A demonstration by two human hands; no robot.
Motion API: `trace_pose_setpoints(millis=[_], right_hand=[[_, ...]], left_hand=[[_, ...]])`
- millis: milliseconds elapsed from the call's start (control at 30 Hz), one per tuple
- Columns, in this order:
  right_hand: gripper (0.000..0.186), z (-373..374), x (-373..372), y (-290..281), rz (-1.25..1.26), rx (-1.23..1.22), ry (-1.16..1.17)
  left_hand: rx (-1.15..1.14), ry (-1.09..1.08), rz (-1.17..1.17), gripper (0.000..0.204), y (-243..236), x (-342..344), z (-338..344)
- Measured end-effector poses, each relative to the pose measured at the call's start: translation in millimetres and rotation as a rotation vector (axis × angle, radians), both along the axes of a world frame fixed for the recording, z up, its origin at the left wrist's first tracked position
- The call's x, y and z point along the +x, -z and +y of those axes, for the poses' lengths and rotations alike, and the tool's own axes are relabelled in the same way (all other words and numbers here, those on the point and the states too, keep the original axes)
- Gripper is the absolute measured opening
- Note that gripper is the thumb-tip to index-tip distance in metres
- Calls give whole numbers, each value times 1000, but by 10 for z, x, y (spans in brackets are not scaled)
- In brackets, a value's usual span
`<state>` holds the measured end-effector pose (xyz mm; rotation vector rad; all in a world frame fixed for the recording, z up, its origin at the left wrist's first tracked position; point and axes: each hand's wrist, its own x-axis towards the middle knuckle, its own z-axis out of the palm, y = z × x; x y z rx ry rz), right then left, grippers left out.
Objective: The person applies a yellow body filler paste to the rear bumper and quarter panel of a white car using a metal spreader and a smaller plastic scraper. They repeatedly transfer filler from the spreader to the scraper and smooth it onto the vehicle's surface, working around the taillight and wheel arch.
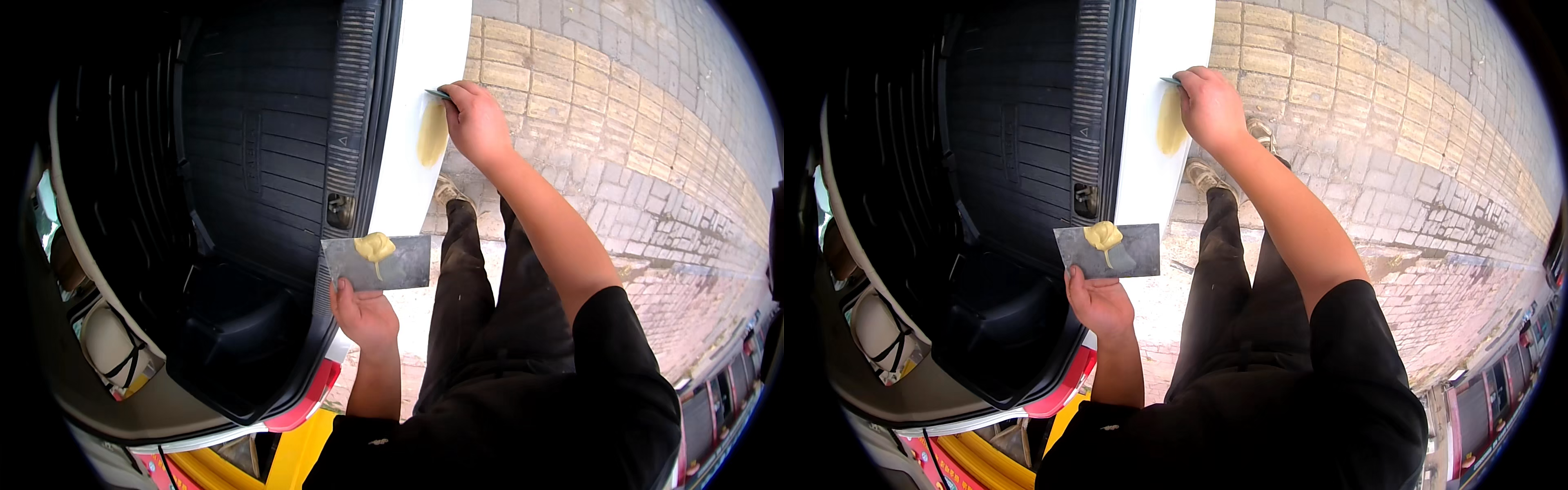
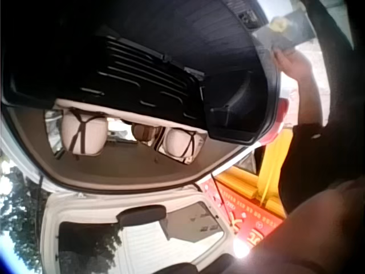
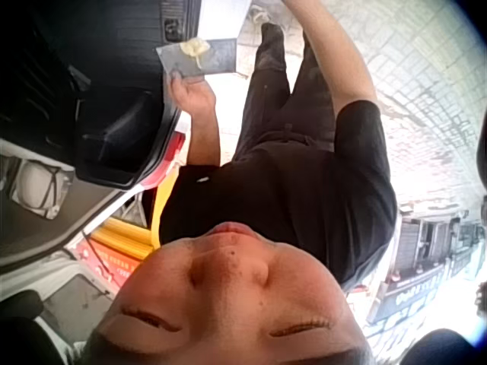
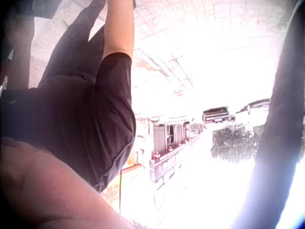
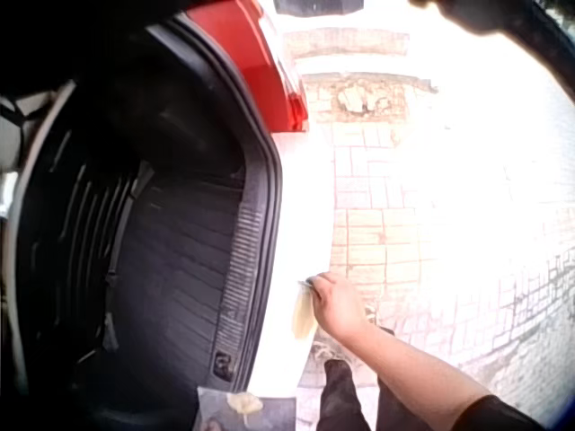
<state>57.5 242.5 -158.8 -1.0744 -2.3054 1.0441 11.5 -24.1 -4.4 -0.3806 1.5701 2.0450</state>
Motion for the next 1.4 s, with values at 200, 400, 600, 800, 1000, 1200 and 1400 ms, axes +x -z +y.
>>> trace_pose_setpoints(millis=[200,400,600,800,1000,1200,1400], right_hand=[[22,-601,216,55,-35,-36,-164],[22,-812,577,-57,83,-347,-352],[17,-1271,1003,-91,355,-1535,381],[18,-1447,1104,-381,843,-1761,547],[19,-1380,1049,-1477,866,-1518,299],[36,-1371,1353,-1747,631,-851,-137],[34,-1112,1633,-1867,535,-797,-301]], left_hand=[[19,14,-5,28,-14,-20,3],[47,68,-9,32,-195,28,24],[24,177,-109,35,-425,148,-144],[160,289,-315,36,-404,235,-308],[281,393,-512,40,-492,445,-176],[354,389,-484,40,-776,708,105],[460,491,-450,45,-829,1021,124]])
